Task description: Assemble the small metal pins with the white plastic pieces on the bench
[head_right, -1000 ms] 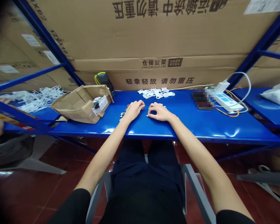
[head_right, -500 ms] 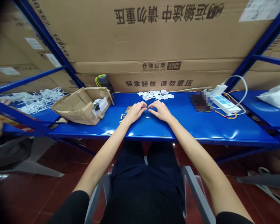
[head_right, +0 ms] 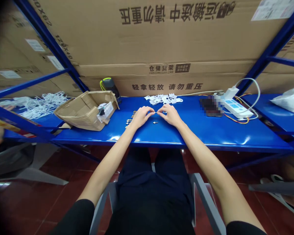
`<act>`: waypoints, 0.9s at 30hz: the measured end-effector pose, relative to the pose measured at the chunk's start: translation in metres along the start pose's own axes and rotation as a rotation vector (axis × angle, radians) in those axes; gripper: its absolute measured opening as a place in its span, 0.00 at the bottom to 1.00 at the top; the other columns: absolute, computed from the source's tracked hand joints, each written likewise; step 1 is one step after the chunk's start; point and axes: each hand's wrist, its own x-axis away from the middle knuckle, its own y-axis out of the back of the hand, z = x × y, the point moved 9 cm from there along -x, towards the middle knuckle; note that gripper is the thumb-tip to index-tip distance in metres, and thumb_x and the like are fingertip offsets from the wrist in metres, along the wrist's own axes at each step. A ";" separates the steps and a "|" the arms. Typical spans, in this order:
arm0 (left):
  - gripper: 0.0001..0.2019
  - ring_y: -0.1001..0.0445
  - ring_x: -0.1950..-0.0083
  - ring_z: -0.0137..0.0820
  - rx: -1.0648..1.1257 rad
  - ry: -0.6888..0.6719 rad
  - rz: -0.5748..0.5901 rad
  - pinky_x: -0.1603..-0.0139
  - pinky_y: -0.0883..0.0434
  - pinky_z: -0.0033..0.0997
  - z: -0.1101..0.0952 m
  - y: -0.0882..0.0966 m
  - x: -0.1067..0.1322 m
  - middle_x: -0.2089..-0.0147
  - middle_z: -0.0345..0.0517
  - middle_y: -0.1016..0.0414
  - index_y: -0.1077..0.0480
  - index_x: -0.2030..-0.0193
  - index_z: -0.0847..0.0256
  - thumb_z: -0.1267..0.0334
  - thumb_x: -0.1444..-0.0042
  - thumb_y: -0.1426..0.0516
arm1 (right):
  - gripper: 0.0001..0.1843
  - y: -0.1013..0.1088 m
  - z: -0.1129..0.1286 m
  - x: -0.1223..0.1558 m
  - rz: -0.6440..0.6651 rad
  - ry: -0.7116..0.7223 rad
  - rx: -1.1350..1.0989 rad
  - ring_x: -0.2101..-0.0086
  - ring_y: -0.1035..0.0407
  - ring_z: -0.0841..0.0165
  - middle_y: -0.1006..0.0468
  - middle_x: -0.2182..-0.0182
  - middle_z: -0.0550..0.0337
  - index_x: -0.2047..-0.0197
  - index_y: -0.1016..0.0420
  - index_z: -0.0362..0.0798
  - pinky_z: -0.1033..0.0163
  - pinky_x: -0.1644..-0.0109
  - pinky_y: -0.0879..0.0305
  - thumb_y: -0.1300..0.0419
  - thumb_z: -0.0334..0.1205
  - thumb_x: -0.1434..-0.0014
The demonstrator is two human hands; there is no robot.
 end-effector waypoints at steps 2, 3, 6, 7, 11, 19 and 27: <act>0.12 0.26 0.42 0.38 0.004 0.009 -0.005 0.38 0.34 0.38 0.000 0.001 0.000 0.44 0.45 0.18 0.25 0.48 0.56 0.55 0.23 0.48 | 0.18 0.001 0.002 0.000 -0.011 0.011 -0.009 0.53 0.27 0.53 0.16 0.57 0.51 0.59 0.16 0.53 0.48 0.47 0.34 0.42 0.54 0.28; 0.12 0.26 0.42 0.38 0.005 0.014 -0.007 0.38 0.35 0.38 0.000 0.001 0.000 0.44 0.45 0.18 0.24 0.49 0.56 0.55 0.23 0.48 | 0.18 0.002 0.002 -0.001 -0.014 0.017 -0.010 0.54 0.27 0.53 0.16 0.58 0.51 0.59 0.15 0.53 0.48 0.47 0.34 0.42 0.54 0.28; 0.12 0.25 0.43 0.39 0.011 0.021 -0.019 0.38 0.34 0.39 0.001 0.001 -0.001 0.45 0.46 0.18 0.24 0.49 0.56 0.56 0.23 0.47 | 0.19 0.002 0.004 -0.001 -0.012 0.024 -0.005 0.54 0.27 0.52 0.16 0.58 0.51 0.59 0.15 0.53 0.47 0.46 0.34 0.42 0.54 0.28; 0.12 0.25 0.43 0.39 0.012 0.020 -0.024 0.38 0.34 0.39 0.002 0.001 -0.001 0.45 0.46 0.18 0.23 0.49 0.56 0.56 0.23 0.47 | 0.18 0.002 0.004 -0.001 -0.009 0.020 -0.005 0.54 0.27 0.52 0.16 0.57 0.51 0.58 0.15 0.54 0.47 0.45 0.34 0.42 0.54 0.29; 0.11 0.25 0.43 0.39 0.010 0.011 -0.027 0.38 0.34 0.39 0.001 0.001 -0.001 0.45 0.45 0.18 0.24 0.49 0.55 0.57 0.24 0.47 | 0.18 0.002 0.003 -0.001 -0.003 -0.007 -0.022 0.53 0.27 0.52 0.15 0.57 0.52 0.57 0.15 0.55 0.46 0.44 0.34 0.41 0.56 0.30; 0.11 0.25 0.42 0.39 0.005 0.023 -0.028 0.39 0.34 0.40 0.002 0.001 -0.001 0.44 0.46 0.18 0.24 0.46 0.55 0.56 0.24 0.45 | 0.18 0.005 0.006 -0.003 -0.018 0.000 -0.050 0.55 0.27 0.52 0.15 0.59 0.52 0.59 0.16 0.55 0.47 0.46 0.33 0.41 0.56 0.30; 0.11 0.25 0.44 0.39 -0.005 0.003 -0.037 0.40 0.35 0.40 -0.001 0.003 -0.001 0.46 0.45 0.17 0.22 0.51 0.55 0.55 0.24 0.45 | 0.11 0.008 0.011 -0.002 -0.042 0.029 -0.057 0.56 0.26 0.54 0.15 0.61 0.55 0.60 0.18 0.54 0.48 0.45 0.33 0.40 0.47 0.32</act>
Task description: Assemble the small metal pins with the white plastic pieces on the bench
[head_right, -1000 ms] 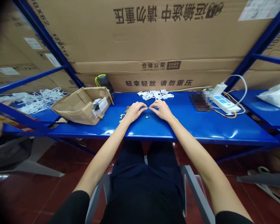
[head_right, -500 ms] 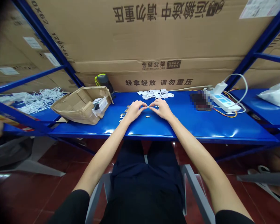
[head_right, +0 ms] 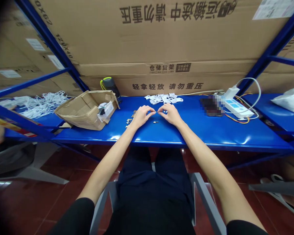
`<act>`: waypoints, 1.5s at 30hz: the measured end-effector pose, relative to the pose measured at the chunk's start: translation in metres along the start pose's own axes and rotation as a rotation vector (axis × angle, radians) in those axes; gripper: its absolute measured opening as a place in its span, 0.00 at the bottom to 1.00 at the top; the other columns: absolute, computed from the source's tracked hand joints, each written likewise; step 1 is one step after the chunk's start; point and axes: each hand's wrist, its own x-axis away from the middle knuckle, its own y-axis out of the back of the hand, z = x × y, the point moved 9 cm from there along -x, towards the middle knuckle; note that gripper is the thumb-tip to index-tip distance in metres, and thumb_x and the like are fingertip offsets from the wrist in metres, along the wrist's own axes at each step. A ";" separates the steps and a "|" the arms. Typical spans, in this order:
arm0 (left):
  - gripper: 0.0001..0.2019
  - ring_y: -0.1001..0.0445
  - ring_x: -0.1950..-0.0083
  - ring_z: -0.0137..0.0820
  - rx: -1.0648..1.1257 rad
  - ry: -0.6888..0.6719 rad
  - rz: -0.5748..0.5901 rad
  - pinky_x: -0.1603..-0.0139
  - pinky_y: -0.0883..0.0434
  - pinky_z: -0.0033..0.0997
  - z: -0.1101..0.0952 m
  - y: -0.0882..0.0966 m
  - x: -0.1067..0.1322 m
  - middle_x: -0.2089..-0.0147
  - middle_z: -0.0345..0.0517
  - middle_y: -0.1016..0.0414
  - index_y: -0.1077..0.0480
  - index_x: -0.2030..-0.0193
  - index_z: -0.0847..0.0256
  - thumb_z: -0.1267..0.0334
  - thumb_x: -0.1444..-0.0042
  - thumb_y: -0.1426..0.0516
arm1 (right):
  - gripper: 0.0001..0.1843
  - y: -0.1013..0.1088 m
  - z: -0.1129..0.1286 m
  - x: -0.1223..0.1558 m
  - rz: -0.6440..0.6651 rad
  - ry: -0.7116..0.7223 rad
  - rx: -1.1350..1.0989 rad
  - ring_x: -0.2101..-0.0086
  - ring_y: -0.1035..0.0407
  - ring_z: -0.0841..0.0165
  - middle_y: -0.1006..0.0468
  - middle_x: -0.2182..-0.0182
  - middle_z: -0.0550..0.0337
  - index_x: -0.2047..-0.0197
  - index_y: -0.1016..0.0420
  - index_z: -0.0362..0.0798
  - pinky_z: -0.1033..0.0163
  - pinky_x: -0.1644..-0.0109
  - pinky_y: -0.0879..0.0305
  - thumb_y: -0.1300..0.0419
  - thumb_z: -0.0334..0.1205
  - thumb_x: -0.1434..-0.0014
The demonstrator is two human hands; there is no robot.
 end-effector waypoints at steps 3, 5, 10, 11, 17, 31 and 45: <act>0.11 0.25 0.44 0.39 -0.015 0.014 -0.004 0.40 0.34 0.40 -0.001 0.001 0.000 0.46 0.44 0.17 0.23 0.51 0.55 0.55 0.24 0.45 | 0.11 -0.001 -0.003 0.000 0.004 -0.010 0.032 0.55 0.26 0.54 0.15 0.59 0.54 0.59 0.18 0.54 0.48 0.45 0.33 0.40 0.48 0.31; 0.12 0.25 0.43 0.40 -0.039 0.055 -0.011 0.40 0.34 0.41 0.002 0.003 0.001 0.46 0.45 0.17 0.23 0.51 0.55 0.55 0.24 0.46 | 0.13 0.000 -0.013 0.001 -0.015 -0.064 0.080 0.54 0.26 0.53 0.16 0.58 0.52 0.58 0.18 0.54 0.48 0.45 0.34 0.41 0.48 0.30; 0.10 0.25 0.43 0.43 -0.094 0.159 -0.046 0.41 0.33 0.43 0.011 0.006 0.002 0.47 0.48 0.18 0.24 0.52 0.55 0.58 0.25 0.46 | 0.15 0.007 -0.045 0.008 -0.063 -0.220 0.301 0.47 0.30 0.45 0.18 0.53 0.45 0.55 0.16 0.52 0.42 0.46 0.36 0.43 0.47 0.29; 0.10 0.25 0.44 0.43 -0.098 0.163 -0.046 0.42 0.33 0.43 0.012 0.006 0.002 0.48 0.47 0.18 0.24 0.53 0.55 0.58 0.25 0.45 | 0.15 0.006 -0.049 0.010 -0.055 -0.228 0.331 0.47 0.31 0.44 0.19 0.53 0.44 0.55 0.16 0.52 0.42 0.46 0.36 0.43 0.48 0.29; 0.08 0.25 0.44 0.43 -0.094 0.158 -0.051 0.42 0.34 0.43 0.013 0.005 0.002 0.49 0.47 0.18 0.24 0.54 0.56 0.59 0.26 0.44 | 0.16 -0.001 -0.057 0.011 -0.001 -0.241 0.363 0.47 0.32 0.44 0.20 0.53 0.43 0.56 0.13 0.52 0.38 0.45 0.37 0.41 0.50 0.30; 0.11 0.25 0.48 0.40 0.063 0.150 -0.034 0.42 0.32 0.39 0.011 0.000 0.002 0.49 0.47 0.18 0.22 0.51 0.57 0.57 0.25 0.45 | 0.11 -0.001 -0.030 0.001 -0.102 -0.226 -0.154 0.57 0.18 0.53 0.12 0.60 0.54 0.61 0.17 0.51 0.49 0.47 0.26 0.35 0.50 0.37; 0.10 0.25 0.49 0.40 0.096 0.237 -0.038 0.39 0.36 0.45 0.013 -0.003 0.003 0.49 0.41 0.16 0.21 0.53 0.52 0.55 0.27 0.43 | 0.08 0.001 -0.026 0.000 -0.128 -0.173 -0.135 0.58 0.20 0.55 0.11 0.60 0.56 0.60 0.12 0.54 0.50 0.48 0.26 0.31 0.46 0.38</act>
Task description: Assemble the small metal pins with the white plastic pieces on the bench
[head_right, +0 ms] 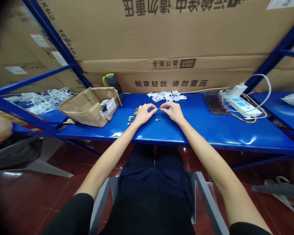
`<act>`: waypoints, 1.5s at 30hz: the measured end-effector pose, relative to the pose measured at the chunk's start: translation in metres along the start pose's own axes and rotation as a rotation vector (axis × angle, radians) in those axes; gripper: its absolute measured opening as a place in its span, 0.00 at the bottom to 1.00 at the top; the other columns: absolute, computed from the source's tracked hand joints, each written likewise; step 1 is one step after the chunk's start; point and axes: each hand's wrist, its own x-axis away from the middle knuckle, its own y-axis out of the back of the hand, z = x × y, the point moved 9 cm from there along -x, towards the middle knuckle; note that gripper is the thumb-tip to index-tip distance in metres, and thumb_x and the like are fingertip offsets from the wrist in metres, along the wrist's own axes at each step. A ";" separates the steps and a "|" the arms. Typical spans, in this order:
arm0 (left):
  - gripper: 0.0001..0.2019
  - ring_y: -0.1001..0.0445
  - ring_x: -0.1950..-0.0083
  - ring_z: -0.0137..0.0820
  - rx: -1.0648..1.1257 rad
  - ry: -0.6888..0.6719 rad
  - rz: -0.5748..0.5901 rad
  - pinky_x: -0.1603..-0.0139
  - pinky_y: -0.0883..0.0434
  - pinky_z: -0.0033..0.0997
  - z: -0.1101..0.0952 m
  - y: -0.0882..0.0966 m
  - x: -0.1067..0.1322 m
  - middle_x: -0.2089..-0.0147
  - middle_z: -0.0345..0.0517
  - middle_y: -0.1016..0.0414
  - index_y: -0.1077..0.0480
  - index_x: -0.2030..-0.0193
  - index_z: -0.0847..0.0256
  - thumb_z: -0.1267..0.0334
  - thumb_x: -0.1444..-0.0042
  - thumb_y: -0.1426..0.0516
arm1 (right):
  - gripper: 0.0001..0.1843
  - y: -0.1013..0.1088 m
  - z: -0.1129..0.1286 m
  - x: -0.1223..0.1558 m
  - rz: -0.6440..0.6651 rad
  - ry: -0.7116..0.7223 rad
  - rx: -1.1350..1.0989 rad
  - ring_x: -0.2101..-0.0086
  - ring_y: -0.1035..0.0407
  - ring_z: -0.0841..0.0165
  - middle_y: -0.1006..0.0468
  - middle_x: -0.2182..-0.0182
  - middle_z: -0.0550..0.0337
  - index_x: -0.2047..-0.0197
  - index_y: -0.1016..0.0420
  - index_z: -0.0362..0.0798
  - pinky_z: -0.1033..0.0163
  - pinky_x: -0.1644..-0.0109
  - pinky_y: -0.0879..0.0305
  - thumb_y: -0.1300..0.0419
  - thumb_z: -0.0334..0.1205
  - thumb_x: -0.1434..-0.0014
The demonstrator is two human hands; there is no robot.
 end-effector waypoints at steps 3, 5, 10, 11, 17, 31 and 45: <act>0.09 0.25 0.52 0.38 0.041 -0.031 -0.012 0.39 0.36 0.44 -0.002 -0.001 -0.001 0.51 0.39 0.16 0.22 0.55 0.53 0.55 0.28 0.42 | 0.08 0.001 0.001 0.000 -0.006 0.011 -0.017 0.59 0.20 0.56 0.12 0.61 0.57 0.61 0.13 0.53 0.51 0.50 0.26 0.31 0.47 0.39; 0.08 0.26 0.53 0.38 0.062 -0.049 -0.013 0.40 0.36 0.44 -0.002 -0.002 -0.001 0.53 0.39 0.16 0.21 0.56 0.53 0.56 0.29 0.42 | 0.08 0.001 0.000 0.001 -0.013 0.014 -0.024 0.58 0.21 0.56 0.12 0.62 0.57 0.61 0.14 0.53 0.51 0.51 0.27 0.30 0.47 0.39; 0.08 0.25 0.53 0.38 0.145 -0.042 -0.006 0.42 0.35 0.42 -0.004 -0.001 -0.001 0.52 0.40 0.16 0.21 0.57 0.54 0.57 0.30 0.41 | 0.10 0.002 -0.003 0.000 -0.017 0.010 -0.052 0.59 0.21 0.56 0.12 0.62 0.55 0.62 0.14 0.52 0.52 0.54 0.29 0.29 0.49 0.40; 0.08 0.25 0.54 0.38 0.169 -0.040 -0.002 0.43 0.34 0.41 -0.004 0.000 -0.002 0.53 0.41 0.16 0.20 0.57 0.55 0.57 0.30 0.41 | 0.11 0.003 -0.003 0.000 -0.022 0.008 -0.059 0.59 0.21 0.55 0.12 0.62 0.55 0.62 0.14 0.52 0.52 0.55 0.29 0.29 0.50 0.40; 0.10 0.26 0.59 0.35 0.366 -0.072 -0.008 0.51 0.32 0.36 -0.005 0.002 -0.005 0.55 0.42 0.16 0.20 0.59 0.58 0.56 0.33 0.39 | 0.15 0.008 0.001 -0.002 -0.032 0.005 -0.104 0.60 0.21 0.55 0.13 0.63 0.54 0.64 0.14 0.52 0.51 0.56 0.30 0.28 0.55 0.41; 0.12 0.25 0.55 0.35 0.623 -0.069 0.034 0.47 0.31 0.35 0.000 -0.005 -0.010 0.56 0.45 0.17 0.21 0.60 0.62 0.54 0.36 0.38 | 0.15 0.013 0.008 -0.002 -0.026 0.004 -0.225 0.62 0.23 0.58 0.14 0.65 0.55 0.65 0.15 0.52 0.53 0.60 0.31 0.25 0.55 0.44; 0.09 0.25 0.55 0.35 0.241 -0.094 0.052 0.46 0.31 0.36 -0.010 -0.005 -0.002 0.51 0.44 0.17 0.23 0.54 0.58 0.58 0.29 0.43 | 0.15 0.009 0.002 0.001 -0.030 0.000 -0.087 0.62 0.23 0.58 0.13 0.64 0.56 0.66 0.16 0.52 0.52 0.56 0.29 0.29 0.55 0.41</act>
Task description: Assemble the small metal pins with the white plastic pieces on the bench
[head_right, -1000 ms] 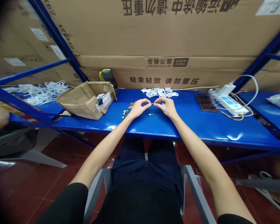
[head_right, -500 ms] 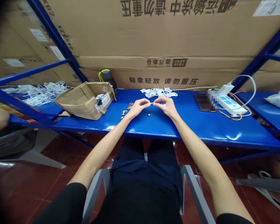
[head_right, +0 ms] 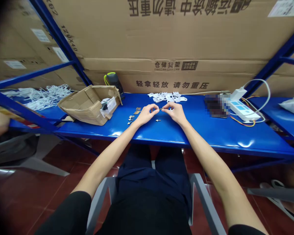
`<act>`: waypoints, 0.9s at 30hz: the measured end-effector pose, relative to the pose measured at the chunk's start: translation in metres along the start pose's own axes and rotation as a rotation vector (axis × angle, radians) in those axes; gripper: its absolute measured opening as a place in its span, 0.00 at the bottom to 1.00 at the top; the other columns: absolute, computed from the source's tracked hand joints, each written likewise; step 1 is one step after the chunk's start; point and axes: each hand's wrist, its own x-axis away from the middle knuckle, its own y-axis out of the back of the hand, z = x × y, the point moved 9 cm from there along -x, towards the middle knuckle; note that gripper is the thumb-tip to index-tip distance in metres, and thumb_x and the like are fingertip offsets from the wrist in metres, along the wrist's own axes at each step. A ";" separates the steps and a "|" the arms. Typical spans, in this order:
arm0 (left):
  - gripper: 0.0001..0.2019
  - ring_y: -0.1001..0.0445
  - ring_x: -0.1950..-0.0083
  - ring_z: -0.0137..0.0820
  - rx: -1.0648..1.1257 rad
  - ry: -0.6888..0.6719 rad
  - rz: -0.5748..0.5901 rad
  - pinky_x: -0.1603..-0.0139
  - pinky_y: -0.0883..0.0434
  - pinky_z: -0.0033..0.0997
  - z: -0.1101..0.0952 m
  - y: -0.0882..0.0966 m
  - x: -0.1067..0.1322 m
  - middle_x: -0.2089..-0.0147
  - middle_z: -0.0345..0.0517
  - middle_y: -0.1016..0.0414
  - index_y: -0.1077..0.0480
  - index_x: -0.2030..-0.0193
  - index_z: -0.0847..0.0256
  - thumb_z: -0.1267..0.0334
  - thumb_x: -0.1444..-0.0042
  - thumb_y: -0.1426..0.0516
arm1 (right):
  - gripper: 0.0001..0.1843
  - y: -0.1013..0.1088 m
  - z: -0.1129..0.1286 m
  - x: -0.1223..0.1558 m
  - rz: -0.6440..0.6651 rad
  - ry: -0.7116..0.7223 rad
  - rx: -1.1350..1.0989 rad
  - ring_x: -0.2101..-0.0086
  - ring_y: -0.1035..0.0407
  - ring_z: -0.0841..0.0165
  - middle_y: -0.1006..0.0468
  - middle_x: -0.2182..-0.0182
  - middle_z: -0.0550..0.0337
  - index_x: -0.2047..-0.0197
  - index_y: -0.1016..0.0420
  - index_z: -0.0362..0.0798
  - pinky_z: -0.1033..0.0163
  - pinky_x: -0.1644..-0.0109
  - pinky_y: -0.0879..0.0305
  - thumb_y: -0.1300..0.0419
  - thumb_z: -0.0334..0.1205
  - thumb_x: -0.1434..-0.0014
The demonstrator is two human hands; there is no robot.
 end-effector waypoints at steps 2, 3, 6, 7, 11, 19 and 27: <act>0.08 0.25 0.54 0.36 -0.071 0.004 0.003 0.43 0.33 0.38 0.001 -0.001 0.001 0.50 0.43 0.18 0.23 0.54 0.56 0.58 0.29 0.44 | 0.13 -0.001 0.001 0.001 0.012 0.027 0.035 0.60 0.22 0.57 0.13 0.63 0.55 0.65 0.15 0.53 0.51 0.54 0.29 0.31 0.53 0.39; 0.08 0.25 0.53 0.37 -0.098 0.006 0.005 0.42 0.34 0.39 0.002 -0.001 0.001 0.50 0.42 0.18 0.24 0.53 0.56 0.58 0.28 0.44 | 0.12 -0.002 0.002 0.001 0.022 0.039 0.054 0.60 0.22 0.57 0.13 0.63 0.55 0.64 0.15 0.53 0.51 0.54 0.29 0.31 0.52 0.39; 0.08 0.25 0.51 0.38 -0.147 -0.001 0.021 0.41 0.36 0.39 0.002 -0.003 0.003 0.50 0.42 0.18 0.24 0.53 0.55 0.59 0.28 0.45 | 0.09 -0.004 0.002 0.003 0.050 0.078 0.119 0.60 0.23 0.56 0.14 0.63 0.55 0.63 0.15 0.53 0.51 0.53 0.28 0.32 0.49 0.38; 0.08 0.25 0.50 0.38 -0.156 -0.006 0.026 0.41 0.36 0.39 0.001 -0.004 0.003 0.50 0.42 0.18 0.24 0.53 0.55 0.59 0.27 0.45 | 0.08 -0.005 0.003 0.003 0.055 0.096 0.142 0.60 0.23 0.56 0.15 0.64 0.55 0.63 0.15 0.54 0.51 0.52 0.28 0.32 0.48 0.38; 0.08 0.25 0.48 0.39 -0.176 -0.009 0.033 0.40 0.37 0.41 0.001 -0.005 0.004 0.50 0.42 0.18 0.25 0.54 0.55 0.59 0.27 0.45 | 0.06 -0.008 0.003 0.005 0.088 0.145 0.217 0.60 0.24 0.56 0.16 0.63 0.54 0.62 0.15 0.54 0.49 0.50 0.28 0.33 0.44 0.36; 0.10 0.25 0.51 0.38 -0.133 -0.003 0.024 0.42 0.34 0.40 0.005 -0.006 0.002 0.51 0.43 0.17 0.24 0.54 0.55 0.57 0.28 0.45 | 0.08 -0.009 0.005 0.006 0.107 0.189 0.264 0.59 0.25 0.53 0.16 0.62 0.52 0.60 0.15 0.55 0.47 0.49 0.29 0.35 0.46 0.33; 0.08 0.24 0.51 0.39 -0.131 0.008 0.035 0.45 0.33 0.39 0.006 -0.010 0.002 0.55 0.43 0.17 0.22 0.54 0.56 0.59 0.29 0.43 | 0.11 -0.027 0.017 0.007 0.237 0.252 0.324 0.57 0.25 0.52 0.14 0.62 0.52 0.60 0.15 0.55 0.45 0.47 0.32 0.39 0.46 0.31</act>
